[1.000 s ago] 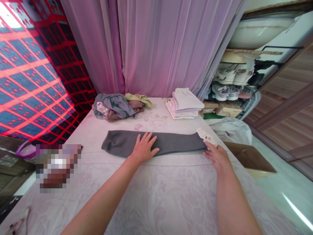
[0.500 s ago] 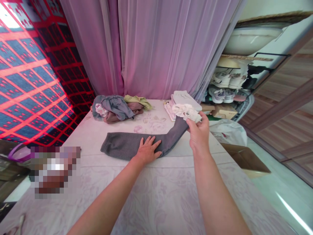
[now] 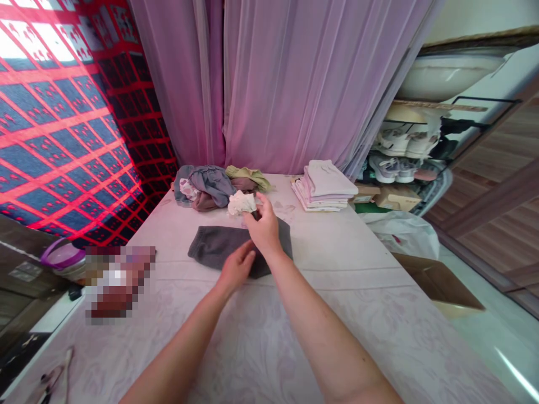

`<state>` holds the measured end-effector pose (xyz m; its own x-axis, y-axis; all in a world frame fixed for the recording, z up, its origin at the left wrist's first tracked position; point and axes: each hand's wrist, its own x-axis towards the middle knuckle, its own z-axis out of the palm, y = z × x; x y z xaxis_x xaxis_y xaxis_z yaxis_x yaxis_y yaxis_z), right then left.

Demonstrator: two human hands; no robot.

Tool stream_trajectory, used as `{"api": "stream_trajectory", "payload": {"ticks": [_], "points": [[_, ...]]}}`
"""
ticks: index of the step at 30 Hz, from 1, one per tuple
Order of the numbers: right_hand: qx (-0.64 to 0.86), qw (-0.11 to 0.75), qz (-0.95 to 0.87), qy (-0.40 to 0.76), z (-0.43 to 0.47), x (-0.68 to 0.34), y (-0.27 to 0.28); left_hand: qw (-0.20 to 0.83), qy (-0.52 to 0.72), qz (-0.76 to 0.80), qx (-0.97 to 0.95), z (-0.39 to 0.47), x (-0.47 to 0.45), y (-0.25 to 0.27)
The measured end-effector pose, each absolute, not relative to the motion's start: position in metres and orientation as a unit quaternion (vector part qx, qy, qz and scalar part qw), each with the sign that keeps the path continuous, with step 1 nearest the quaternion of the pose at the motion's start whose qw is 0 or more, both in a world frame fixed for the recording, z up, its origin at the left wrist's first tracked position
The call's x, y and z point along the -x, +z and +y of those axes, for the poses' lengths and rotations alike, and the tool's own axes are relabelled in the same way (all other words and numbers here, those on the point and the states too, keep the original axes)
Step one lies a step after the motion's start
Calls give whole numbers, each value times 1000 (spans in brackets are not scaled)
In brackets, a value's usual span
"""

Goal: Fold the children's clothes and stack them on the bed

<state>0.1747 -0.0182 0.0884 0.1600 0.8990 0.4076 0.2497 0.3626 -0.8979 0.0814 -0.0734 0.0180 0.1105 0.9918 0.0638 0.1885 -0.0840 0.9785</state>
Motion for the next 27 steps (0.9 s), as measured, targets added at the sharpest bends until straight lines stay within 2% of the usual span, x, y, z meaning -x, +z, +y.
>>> {"api": "stream_trajectory", "payload": {"ticks": [3, 7, 12, 15, 18, 22, 27], "points": [[504, 526, -641, 242, -28, -154, 81, 625, 546, 459, -318, -64, -34, 36], [494, 441, -714, 227, -44, -132, 67, 675, 562, 422, -226, -54, 0, 58], [456, 366, -782, 215, -52, -149, 67, 596, 544, 516, -286, -50, -4, 55], [510, 341, -777, 141, -43, -185, 67, 544, 539, 564, -310, -46, -6, 52], [589, 262, -758, 99, -35, -218, 58, 515, 540, 582, -323, -41, 0, 57], [603, 141, -776, 124, -35, -230, 38, 468, 544, 604, -347, -38, 16, 64], [587, 102, -795, 119, -42, -212, 26, 434, 534, 622, -373, -36, 35, 56]]}}
